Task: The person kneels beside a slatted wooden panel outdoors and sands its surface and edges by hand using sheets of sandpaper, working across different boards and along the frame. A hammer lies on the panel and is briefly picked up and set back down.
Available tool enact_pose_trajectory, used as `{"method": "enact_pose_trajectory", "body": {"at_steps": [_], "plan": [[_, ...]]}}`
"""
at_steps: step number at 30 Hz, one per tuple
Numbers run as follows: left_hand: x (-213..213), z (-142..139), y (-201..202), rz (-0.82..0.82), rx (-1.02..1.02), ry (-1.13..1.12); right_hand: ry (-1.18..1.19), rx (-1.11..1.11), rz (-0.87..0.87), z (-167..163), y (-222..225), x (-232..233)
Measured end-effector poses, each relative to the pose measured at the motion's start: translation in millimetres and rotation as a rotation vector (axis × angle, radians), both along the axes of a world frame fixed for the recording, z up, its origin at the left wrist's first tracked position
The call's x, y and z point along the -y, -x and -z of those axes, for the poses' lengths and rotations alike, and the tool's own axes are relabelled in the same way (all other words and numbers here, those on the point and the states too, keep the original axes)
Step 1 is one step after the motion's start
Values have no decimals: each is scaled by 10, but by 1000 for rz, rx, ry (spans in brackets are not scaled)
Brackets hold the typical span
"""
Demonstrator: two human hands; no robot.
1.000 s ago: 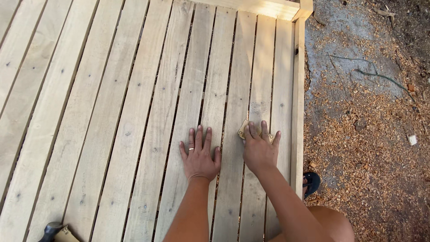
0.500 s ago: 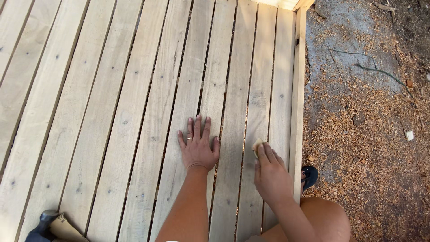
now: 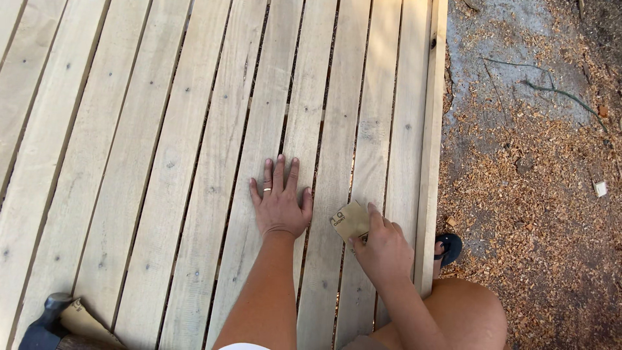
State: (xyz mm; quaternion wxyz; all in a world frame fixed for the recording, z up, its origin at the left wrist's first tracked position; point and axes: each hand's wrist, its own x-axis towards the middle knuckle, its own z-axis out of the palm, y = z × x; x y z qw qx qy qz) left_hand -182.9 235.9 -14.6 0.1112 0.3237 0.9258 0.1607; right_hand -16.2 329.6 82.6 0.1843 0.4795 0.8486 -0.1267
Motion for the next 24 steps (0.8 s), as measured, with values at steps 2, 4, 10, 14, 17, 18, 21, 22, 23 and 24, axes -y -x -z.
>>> {"method": "enact_pose_trajectory", "body": {"at_steps": [2,4,10,14,17,18,21,22,23,24], "plan": [[-1,-2,0,1,-6,9,144,48,164,-35,17,-31],[-4,-3,0,1,0,15,178,-159,270,-54,22,-66],[-11,-17,-2,7,17,52,169,-133,300,-28,30,6],[-5,-39,-4,6,33,56,142,1,198,-50,20,142],[2,-47,-6,1,34,30,181,179,106,-80,43,170],[2,-48,-8,0,29,28,190,162,108,-84,62,162],[4,-40,-13,2,17,28,193,96,135,-55,123,132],[3,-38,-14,1,17,31,175,66,155,-35,137,120],[3,-35,-14,1,19,36,159,39,175,-9,143,116],[1,-33,-15,0,13,30,156,43,150,17,140,112]]}}
